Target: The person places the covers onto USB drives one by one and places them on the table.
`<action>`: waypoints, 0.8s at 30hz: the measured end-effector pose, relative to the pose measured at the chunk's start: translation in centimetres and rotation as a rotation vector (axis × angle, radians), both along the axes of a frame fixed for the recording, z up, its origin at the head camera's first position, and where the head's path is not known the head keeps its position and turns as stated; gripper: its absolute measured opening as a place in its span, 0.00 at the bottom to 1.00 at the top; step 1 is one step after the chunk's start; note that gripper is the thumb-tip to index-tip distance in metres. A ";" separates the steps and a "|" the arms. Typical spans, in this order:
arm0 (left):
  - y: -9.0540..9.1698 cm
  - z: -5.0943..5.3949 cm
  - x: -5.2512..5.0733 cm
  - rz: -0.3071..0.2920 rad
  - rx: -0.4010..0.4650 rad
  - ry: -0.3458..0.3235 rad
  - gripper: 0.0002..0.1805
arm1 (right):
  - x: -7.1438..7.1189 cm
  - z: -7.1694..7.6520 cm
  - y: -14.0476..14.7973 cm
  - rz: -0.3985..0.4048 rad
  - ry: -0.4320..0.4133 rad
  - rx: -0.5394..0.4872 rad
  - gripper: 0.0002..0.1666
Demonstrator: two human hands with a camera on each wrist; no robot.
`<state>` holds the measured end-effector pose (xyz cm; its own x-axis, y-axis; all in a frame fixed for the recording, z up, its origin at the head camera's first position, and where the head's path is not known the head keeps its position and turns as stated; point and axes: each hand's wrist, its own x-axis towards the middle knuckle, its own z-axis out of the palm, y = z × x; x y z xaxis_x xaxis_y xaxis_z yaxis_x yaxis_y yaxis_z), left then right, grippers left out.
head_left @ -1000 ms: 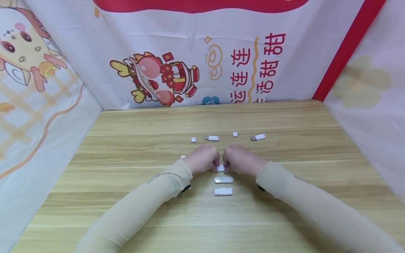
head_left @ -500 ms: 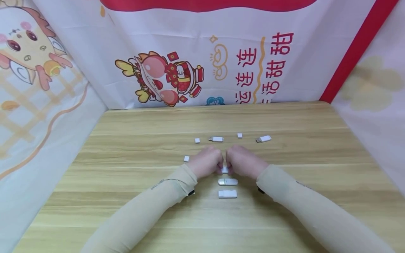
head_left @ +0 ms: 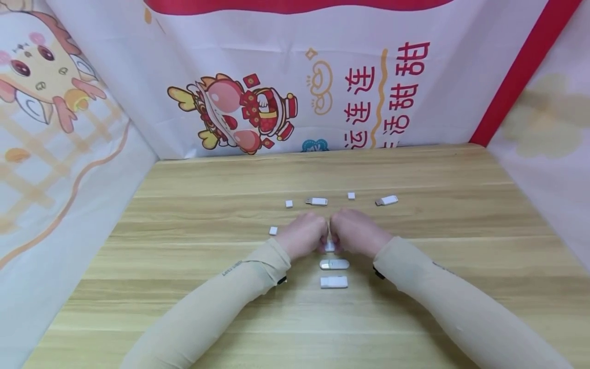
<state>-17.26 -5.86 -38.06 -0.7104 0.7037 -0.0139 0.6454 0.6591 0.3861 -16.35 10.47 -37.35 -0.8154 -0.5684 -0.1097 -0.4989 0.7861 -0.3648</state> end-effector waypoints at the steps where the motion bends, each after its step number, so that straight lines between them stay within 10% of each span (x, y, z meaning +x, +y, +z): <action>1: 0.0 0.0 0.0 -0.001 0.000 0.000 0.11 | 0.0 0.0 0.0 0.003 0.000 -0.003 0.14; 16: -0.2 -0.2 0.3 -0.027 0.018 0.028 0.08 | 0.3 -0.4 0.5 -0.029 -0.064 -0.072 0.12; 24: -0.8 -0.3 -0.5 -0.065 -0.019 -0.092 0.04 | -0.5 -0.5 1.4 -0.009 -0.151 -0.106 0.08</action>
